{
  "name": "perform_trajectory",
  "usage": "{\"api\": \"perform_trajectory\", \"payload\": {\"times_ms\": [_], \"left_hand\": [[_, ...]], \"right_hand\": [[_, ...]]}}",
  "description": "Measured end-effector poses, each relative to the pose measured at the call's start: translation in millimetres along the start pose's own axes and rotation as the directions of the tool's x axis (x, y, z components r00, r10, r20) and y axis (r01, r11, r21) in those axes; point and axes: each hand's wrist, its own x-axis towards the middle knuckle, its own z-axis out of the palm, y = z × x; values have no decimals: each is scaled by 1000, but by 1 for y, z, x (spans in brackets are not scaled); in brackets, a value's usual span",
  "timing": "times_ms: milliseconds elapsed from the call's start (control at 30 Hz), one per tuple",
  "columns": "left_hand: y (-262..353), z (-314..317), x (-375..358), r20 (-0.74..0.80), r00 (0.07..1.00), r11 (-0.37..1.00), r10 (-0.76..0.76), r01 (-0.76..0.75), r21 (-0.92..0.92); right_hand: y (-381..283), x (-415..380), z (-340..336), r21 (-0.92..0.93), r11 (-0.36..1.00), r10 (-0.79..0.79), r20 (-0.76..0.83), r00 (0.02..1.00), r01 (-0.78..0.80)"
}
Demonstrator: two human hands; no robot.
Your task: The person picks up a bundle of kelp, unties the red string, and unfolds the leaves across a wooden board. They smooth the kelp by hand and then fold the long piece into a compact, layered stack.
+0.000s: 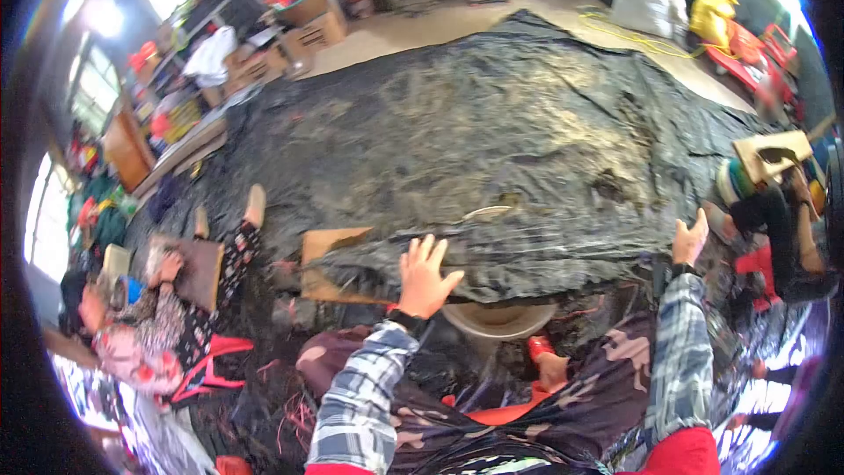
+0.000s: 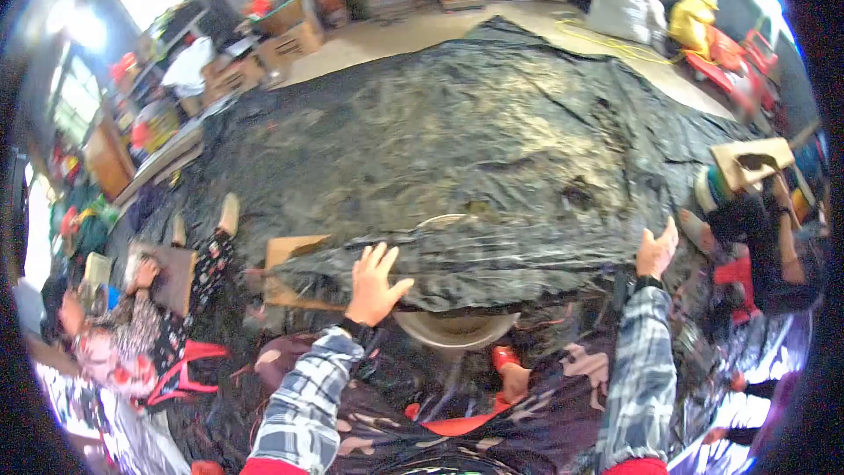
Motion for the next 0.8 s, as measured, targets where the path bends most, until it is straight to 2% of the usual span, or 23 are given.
{"api": "perform_trajectory", "payload": {"times_ms": [33, 67, 133, 167, 233, 267, 300, 367, 433, 500, 567, 600, 700, 733, 800], "left_hand": [[-4, -6, -3, -151, 989, 997, 1, -12, -70], [-12, -17, -8, -162, 987, 998, -21, 11, -57], [-25, -37, -17, -146, 929, 906, -341, 282, -317], [-44, -40, -22, -360, 900, 958, -245, 169, -231], [-96, -36, -36, -247, 838, 843, -487, 377, -385], [-101, -46, -40, -64, 748, 625, -661, 502, -598], [-105, -56, -42, 155, 634, 340, -757, 586, -736], [-116, -59, -45, 440, 533, 0, -723, 636, -772], [-121, -54, -44, 578, 520, -185, -629, 622, -761], [-118, -48, -38, 589, 487, -292, -645, 556, -778], [-108, -43, -30, 495, 417, -295, -762, 457, -839], [-108, -38, -25, 470, 411, -332, -781, 364, -870], [-105, -34, -10, 421, 358, -323, -834, 303, -897], [-107, -31, -9, 389, 383, -301, -838, 270, -915], [-111, -25, -2, 386, 368, -316, -846, 238, -919]], "right_hand": [[-18, -5, 0, 63, 998, -22, 29, 999, 20], [-42, -10, -7, 119, 992, -51, 85, 995, 41], [-83, -27, -13, 221, 967, -163, 159, 974, 126], [-99, -36, -16, 270, 944, -243, 176, 954, 191], [-136, -62, -21, 402, 889, -330, 230, 916, 219], [-155, -76, -27, 419, 876, -380, 292, 878, 240], [-172, -91, -34, 438, 861, -428, 350, 833, 259], [-195, -122, -37, 482, 818, -520, 384, 763, 314], [-212, -147, -39, 529, 793, -562, 443, 699, 302], [-228, -163, -46, 533, 786, -591, 497, 636, 313], [-228, -172, -41, 554, 786, -591, 545, 596, 273], [-226, -175, -39, 528, 792, -595, 558, 579, 305], [-225, -174, -40, 501, 809, -579, 588, 564, 309], [-224, -173, -39, 524, 795, -592, 561, 579, 305], [-221, -170, -39, 532, 791, -597, 559, 575, 303]]}}
